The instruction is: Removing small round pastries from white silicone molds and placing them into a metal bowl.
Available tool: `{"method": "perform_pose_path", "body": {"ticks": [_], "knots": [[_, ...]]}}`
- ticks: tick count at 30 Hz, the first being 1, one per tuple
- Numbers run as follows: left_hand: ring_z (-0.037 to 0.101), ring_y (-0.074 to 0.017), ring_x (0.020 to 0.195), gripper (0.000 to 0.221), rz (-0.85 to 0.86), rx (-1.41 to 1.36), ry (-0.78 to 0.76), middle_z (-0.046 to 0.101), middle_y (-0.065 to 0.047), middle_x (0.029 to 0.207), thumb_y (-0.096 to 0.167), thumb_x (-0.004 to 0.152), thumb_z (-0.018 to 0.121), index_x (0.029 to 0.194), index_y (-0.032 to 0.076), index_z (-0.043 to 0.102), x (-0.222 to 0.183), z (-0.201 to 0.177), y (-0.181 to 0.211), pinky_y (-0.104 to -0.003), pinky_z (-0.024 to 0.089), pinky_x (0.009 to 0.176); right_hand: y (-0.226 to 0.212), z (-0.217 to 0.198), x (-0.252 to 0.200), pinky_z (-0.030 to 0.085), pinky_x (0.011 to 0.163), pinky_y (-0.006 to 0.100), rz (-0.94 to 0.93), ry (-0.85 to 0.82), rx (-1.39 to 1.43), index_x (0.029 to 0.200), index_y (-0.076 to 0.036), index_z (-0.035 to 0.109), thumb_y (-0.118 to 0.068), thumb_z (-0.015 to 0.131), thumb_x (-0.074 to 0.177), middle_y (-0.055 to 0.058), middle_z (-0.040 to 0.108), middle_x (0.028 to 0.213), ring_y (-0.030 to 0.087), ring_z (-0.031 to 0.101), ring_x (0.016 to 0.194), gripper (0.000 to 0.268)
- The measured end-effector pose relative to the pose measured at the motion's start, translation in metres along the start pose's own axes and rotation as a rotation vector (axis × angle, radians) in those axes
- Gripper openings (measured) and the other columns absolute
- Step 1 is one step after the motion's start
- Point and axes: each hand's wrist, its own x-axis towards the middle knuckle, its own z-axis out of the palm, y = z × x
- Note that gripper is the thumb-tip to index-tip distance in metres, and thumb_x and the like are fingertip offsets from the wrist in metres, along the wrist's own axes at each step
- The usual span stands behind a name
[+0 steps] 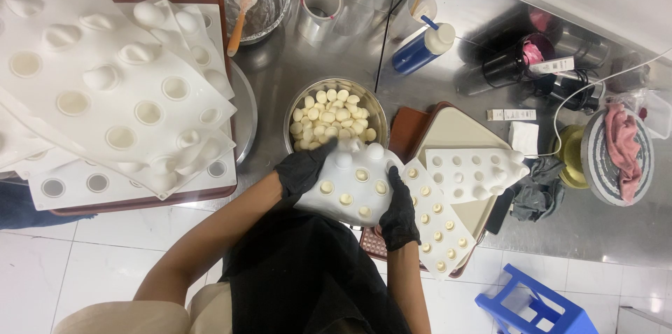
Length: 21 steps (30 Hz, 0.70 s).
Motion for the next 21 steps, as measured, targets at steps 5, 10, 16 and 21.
{"method": "perform_pose_path", "body": {"ticks": [5, 10, 16, 21], "knots": [[0.072, -0.0156, 0.097, 0.055, -0.135, 0.551, -0.102, 0.073, -0.008, 0.113, 0.02, 0.082, 0.081, 0.131, 0.003, 0.062, -0.024, 0.037, 0.006, -0.03, 0.061, 0.081, -0.011, -0.008, -0.012, 0.058, 0.093, 0.037, -0.04, -0.05, 0.021, 0.136, -0.004, 0.062, -0.025, 0.07, 0.092, 0.009, 0.072, 0.123, 0.022, 0.07, 0.111, 0.05], [0.071, -0.0144, 0.091, 0.054, -0.125, 0.807, -0.031, 0.074, -0.007, 0.108, 0.029, 0.079, 0.081, 0.125, 0.005, 0.068, -0.028, 0.067, 0.004, -0.029, 0.057, 0.076, -0.026, 0.008, -0.031, 0.058, 0.086, 0.037, -0.186, -0.125, -0.278, 0.134, -0.004, 0.06, -0.022, 0.07, 0.091, 0.011, 0.071, 0.117, 0.023, 0.07, 0.103, 0.048], [0.071, -0.0153, 0.085, 0.052, -0.099, 0.877, 0.01, 0.075, -0.007, 0.1, 0.035, 0.077, 0.082, 0.116, 0.003, 0.072, -0.026, 0.073, 0.0, -0.027, 0.055, 0.072, -0.027, 0.011, -0.02, 0.057, 0.081, 0.033, -0.204, -0.06, -0.331, 0.129, -0.001, 0.064, -0.027, 0.067, 0.095, 0.01, 0.074, 0.11, 0.02, 0.071, 0.095, 0.043], [0.07, -0.0155, 0.081, 0.048, -0.14, 0.823, 0.049, 0.074, -0.005, 0.096, 0.037, 0.079, 0.078, 0.114, 0.004, 0.071, -0.027, 0.059, -0.015, -0.029, 0.055, 0.067, -0.007, 0.006, 0.006, 0.056, 0.076, 0.03, -0.323, -0.049, -0.428, 0.119, -0.001, 0.07, -0.023, 0.068, 0.094, 0.007, 0.076, 0.101, 0.016, 0.07, 0.087, 0.033]]}}
